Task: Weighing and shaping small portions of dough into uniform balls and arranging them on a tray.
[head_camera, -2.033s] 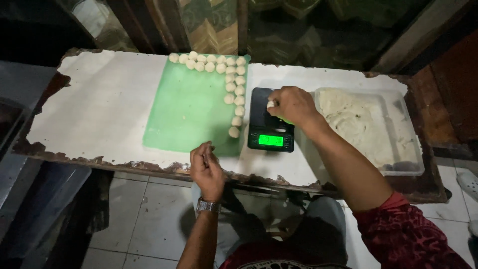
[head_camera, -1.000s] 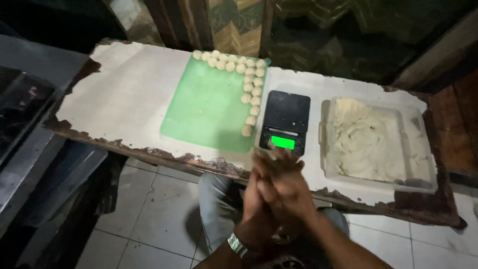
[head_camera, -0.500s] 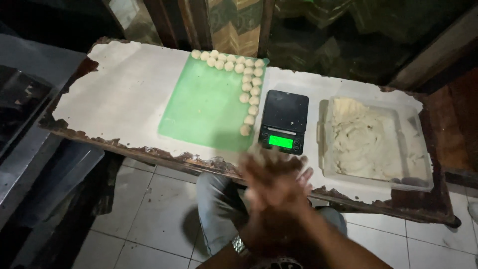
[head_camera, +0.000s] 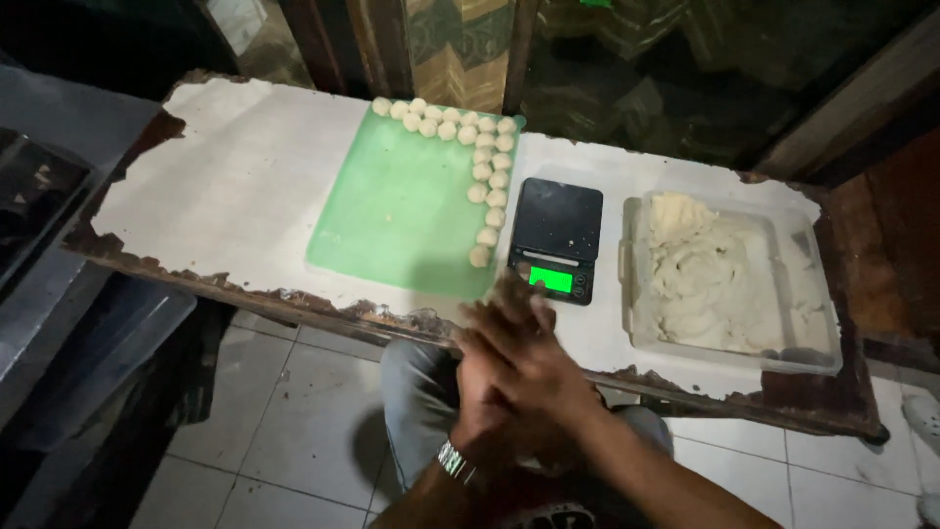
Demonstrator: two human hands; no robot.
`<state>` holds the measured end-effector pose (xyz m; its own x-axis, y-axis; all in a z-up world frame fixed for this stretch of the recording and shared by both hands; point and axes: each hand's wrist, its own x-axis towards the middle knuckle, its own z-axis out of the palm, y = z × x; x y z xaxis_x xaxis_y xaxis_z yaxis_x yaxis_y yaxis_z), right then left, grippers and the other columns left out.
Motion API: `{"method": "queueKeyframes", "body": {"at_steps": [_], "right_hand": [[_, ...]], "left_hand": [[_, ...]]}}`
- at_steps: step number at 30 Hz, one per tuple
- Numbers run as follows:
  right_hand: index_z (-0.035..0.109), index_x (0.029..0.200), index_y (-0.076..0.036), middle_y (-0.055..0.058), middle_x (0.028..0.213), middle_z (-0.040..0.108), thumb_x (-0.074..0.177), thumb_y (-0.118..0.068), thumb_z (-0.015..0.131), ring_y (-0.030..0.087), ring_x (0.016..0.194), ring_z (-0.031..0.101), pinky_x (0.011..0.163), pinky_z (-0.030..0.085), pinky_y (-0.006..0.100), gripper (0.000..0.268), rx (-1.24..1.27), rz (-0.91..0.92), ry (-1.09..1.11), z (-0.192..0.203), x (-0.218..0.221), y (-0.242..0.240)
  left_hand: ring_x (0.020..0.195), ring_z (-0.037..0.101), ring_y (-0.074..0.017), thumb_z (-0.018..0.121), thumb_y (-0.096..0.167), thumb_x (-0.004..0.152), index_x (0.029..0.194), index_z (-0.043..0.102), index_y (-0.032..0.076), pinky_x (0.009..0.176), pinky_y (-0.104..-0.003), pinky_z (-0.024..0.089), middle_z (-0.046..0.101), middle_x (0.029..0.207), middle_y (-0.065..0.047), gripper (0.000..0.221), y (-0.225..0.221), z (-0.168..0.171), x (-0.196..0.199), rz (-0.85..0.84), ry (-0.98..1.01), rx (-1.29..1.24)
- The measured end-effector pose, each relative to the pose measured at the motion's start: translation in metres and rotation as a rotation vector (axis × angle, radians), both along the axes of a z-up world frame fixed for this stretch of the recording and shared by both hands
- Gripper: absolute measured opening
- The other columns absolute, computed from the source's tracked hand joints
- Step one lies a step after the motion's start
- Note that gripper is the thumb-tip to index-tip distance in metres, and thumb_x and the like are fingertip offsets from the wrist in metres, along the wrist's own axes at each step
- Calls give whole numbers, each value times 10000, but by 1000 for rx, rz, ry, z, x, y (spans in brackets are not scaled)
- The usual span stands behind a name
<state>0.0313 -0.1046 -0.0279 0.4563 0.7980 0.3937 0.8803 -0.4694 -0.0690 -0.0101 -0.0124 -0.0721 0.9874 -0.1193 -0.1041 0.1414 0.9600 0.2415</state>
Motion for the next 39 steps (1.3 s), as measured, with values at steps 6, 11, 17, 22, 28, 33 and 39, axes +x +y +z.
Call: {"method": "queueKeyframes", "body": {"at_steps": [6,11,17,22,28,33,39], "right_hand": [[120,1689,-144,-1,1763,64,1051,-317,538,320,1637,-74,1294,51,718,782,229,-210,39,50,4,-9],[466,1500,-49,182,1566,498,1090,-184,502,337,1521,438,1294,354,464,434,839,-214,456,70,-8,-18],[694,1283,-56,137,1289,670,841,-192,859,278,1180,633,1017,551,385,491,663,-122,242,52,-17,-17],[645,1338,-76,155,1394,637,844,26,808,302,1305,654,1121,570,379,530,702,9,453,46,-10,-23],[722,1242,-27,100,1089,775,790,28,827,135,961,702,919,594,257,468,1038,-189,948,27,-17,-27],[758,1168,10,90,933,811,771,6,838,129,803,721,790,618,279,405,1085,-280,1142,26,-15,-27],[772,752,-27,65,754,793,830,-30,738,169,746,736,753,601,337,86,1019,-217,1109,37,-19,-27]], "left_hand": [[1205,624,-248,657,416,934,1360,577,50,973,-387,537,625,1364,-135,567,-12,26,-22,45,-10,210],[934,654,-226,506,211,1046,976,587,70,897,-354,551,644,982,-121,176,17,66,1,75,171,-45],[1284,586,-301,538,-10,928,1491,500,-41,1081,-359,454,581,1484,-217,566,29,77,5,209,170,222],[1425,484,-275,612,28,953,1561,360,-13,1182,-372,382,473,1569,-195,659,31,90,-8,209,-130,446],[1518,384,-365,633,158,945,1530,385,55,1217,-481,369,372,1636,-169,644,55,86,-20,303,-282,1076],[1478,490,-310,724,131,948,1364,636,111,1214,-447,425,521,1552,-158,426,57,80,-23,451,-447,1469],[1469,489,-350,627,245,1024,1315,644,44,1228,-468,400,548,1502,-241,354,54,85,-23,425,-467,1254]]}}
